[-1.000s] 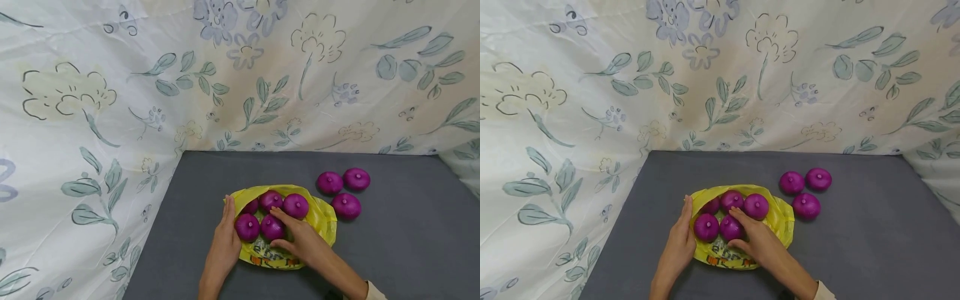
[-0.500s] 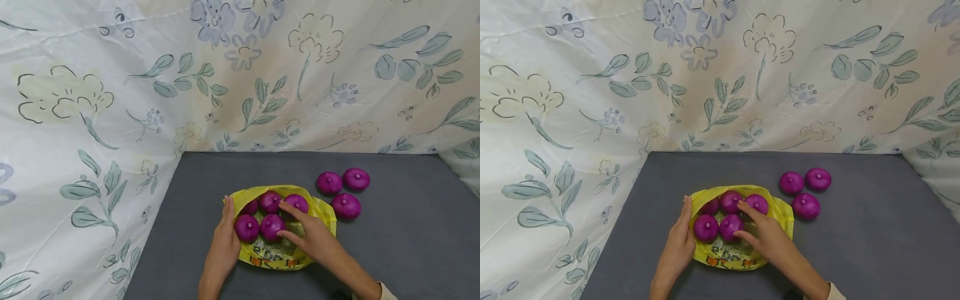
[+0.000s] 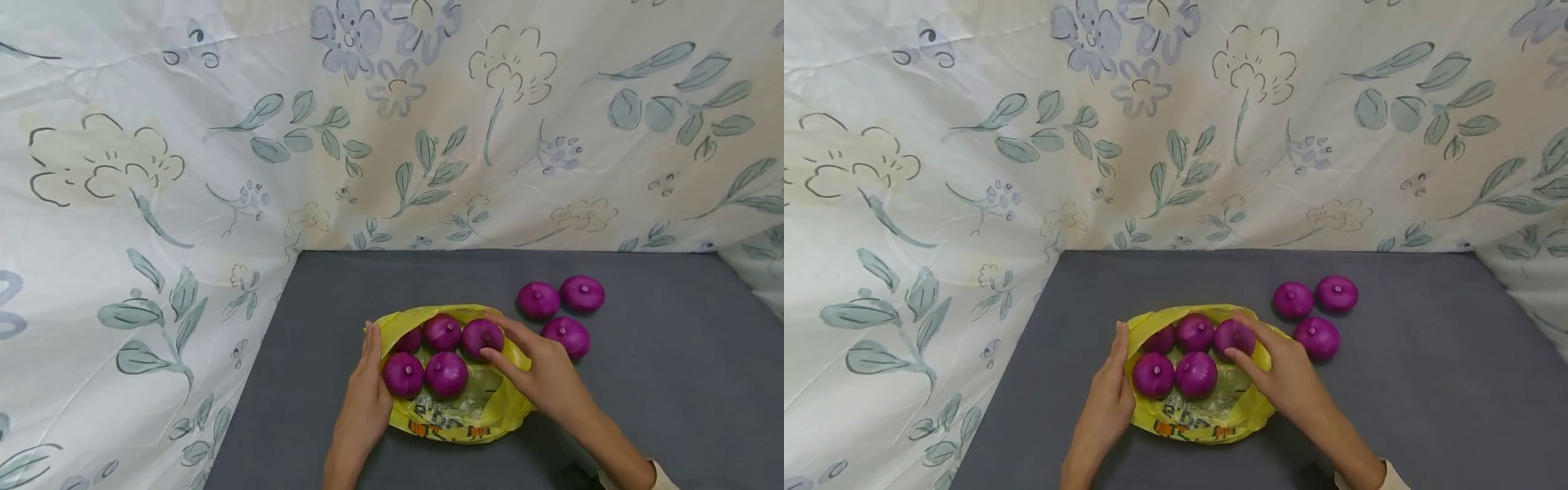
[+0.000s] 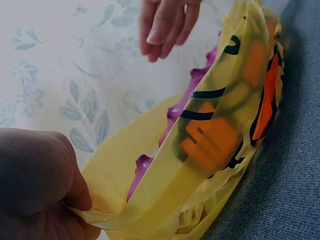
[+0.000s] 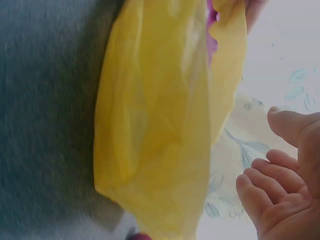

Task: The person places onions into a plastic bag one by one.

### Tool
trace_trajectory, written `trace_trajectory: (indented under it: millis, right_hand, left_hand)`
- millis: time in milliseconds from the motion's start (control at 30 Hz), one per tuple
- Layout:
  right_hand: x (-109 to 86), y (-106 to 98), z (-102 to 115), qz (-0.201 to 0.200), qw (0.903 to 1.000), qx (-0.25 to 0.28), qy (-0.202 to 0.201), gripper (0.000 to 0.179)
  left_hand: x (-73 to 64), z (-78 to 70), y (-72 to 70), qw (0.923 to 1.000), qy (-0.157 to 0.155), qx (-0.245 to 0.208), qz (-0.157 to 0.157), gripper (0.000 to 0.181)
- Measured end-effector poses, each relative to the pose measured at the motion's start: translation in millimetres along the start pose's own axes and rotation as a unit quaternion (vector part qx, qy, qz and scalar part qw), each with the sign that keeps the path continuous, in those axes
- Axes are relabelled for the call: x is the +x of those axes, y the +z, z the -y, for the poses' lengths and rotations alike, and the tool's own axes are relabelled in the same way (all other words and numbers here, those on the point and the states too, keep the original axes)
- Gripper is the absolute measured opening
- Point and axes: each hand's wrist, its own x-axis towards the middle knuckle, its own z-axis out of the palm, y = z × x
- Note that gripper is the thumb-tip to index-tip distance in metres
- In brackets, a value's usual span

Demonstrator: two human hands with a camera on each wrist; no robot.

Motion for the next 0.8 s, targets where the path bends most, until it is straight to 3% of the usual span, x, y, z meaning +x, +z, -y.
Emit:
trace_trajectory:
  millis: [300,433,667,800]
  right_hand:
    - [-1.9,-20,-5,-0.022,0.9993,-0.007,0.030,0.079]
    - [-2.2,-32,-12,-0.040,0.9977,-0.030,0.046,0.076]
    - [4.3,-58,-27,-0.064,0.9950,-0.002,0.076,0.074]
    - [6.6,-73,-40,-0.066,0.9934,-0.017,0.092,0.077]
  left_hand:
    - [-2.2,1.5,-2.2,1.0000,0.007,-0.005,0.003,0.080]
    - [-1.5,0.6,-2.9,0.9999,0.001,-0.007,0.009,0.078]
    - [-0.2,-0.4,-3.0,1.0000,0.003,-0.005,0.008,0.076]
    - [-0.1,-1.3,-2.9,0.9999,-0.003,-0.008,0.013,0.076]
